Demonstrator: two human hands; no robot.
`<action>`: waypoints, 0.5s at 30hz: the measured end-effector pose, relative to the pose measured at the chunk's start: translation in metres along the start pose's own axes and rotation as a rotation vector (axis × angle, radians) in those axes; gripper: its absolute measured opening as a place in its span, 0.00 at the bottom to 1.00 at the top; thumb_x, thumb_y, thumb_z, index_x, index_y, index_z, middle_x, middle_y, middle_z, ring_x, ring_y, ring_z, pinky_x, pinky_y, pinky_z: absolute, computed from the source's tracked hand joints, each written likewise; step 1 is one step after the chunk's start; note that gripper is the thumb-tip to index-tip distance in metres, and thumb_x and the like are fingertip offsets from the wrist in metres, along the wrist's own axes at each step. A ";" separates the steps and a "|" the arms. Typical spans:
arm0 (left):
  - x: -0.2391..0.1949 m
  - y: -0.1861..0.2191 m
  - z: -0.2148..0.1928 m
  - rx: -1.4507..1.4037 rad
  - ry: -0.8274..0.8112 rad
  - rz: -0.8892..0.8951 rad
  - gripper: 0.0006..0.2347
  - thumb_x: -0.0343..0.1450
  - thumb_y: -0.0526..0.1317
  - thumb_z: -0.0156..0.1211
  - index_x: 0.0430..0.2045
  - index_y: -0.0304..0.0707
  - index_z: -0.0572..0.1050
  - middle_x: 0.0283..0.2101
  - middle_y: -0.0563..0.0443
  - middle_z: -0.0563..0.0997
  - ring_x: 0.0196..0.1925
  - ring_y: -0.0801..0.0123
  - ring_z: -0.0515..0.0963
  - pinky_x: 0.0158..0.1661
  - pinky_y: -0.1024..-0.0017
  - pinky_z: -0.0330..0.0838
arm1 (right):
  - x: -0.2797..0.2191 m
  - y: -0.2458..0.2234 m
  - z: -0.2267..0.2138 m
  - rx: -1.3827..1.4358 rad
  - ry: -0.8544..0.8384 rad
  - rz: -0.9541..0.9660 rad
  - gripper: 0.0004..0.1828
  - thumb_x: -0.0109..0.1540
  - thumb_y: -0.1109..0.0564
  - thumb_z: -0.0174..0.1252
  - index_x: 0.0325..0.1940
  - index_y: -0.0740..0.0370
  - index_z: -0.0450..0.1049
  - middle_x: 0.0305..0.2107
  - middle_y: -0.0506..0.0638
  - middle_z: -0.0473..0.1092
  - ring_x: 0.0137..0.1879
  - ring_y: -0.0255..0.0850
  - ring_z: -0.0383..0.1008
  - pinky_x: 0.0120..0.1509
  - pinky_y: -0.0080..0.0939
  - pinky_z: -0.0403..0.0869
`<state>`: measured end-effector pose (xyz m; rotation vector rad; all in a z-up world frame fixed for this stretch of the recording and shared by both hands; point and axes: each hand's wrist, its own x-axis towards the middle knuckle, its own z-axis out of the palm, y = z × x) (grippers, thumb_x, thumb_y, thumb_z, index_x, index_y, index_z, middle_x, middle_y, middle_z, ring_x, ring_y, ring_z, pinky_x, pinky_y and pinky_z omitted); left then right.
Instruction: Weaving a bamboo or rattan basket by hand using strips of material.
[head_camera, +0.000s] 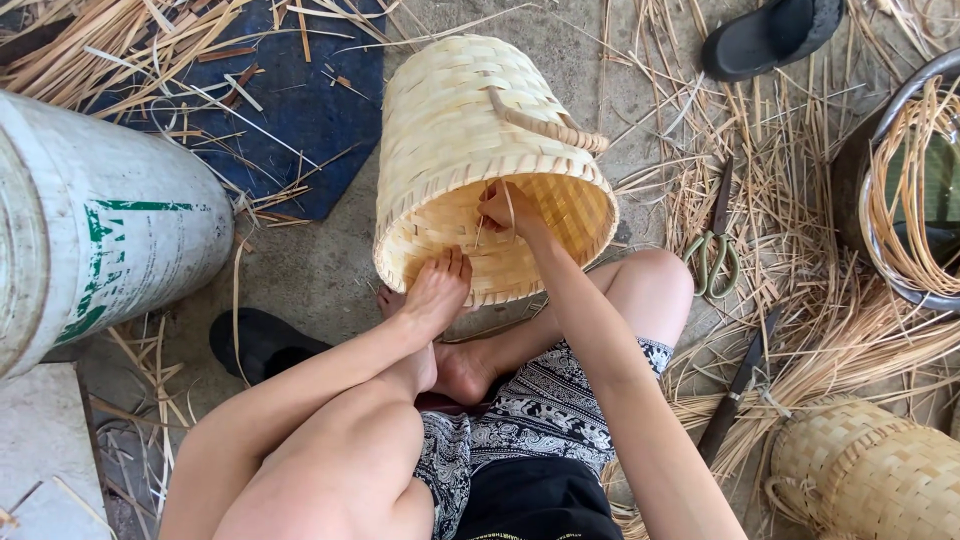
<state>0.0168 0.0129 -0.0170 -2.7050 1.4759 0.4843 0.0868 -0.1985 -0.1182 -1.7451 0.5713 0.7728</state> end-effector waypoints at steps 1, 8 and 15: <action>0.000 0.000 -0.002 -0.015 -0.021 -0.001 0.39 0.58 0.55 0.74 0.53 0.16 0.70 0.59 0.23 0.73 0.61 0.46 0.74 0.57 0.58 0.70 | 0.005 0.004 0.002 -0.056 -0.008 -0.020 0.09 0.60 0.60 0.59 0.40 0.69 0.73 0.26 0.56 0.78 0.30 0.40 0.80 0.32 0.41 0.76; 0.000 0.002 -0.019 -0.146 0.003 -0.027 0.38 0.58 0.53 0.74 0.54 0.18 0.69 0.57 0.26 0.74 0.62 0.45 0.74 0.53 0.56 0.71 | -0.017 0.010 0.028 -0.532 0.327 -0.438 0.10 0.60 0.53 0.59 0.39 0.61 0.76 0.34 0.61 0.75 0.41 0.58 0.77 0.48 0.54 0.74; -0.003 -0.003 -0.004 -0.109 -0.017 -0.010 0.36 0.59 0.48 0.74 0.60 0.26 0.68 0.59 0.26 0.74 0.60 0.49 0.74 0.52 0.58 0.72 | -0.043 0.002 -0.008 -0.583 0.011 -0.483 0.12 0.60 0.50 0.62 0.35 0.62 0.76 0.32 0.61 0.75 0.43 0.57 0.77 0.49 0.54 0.74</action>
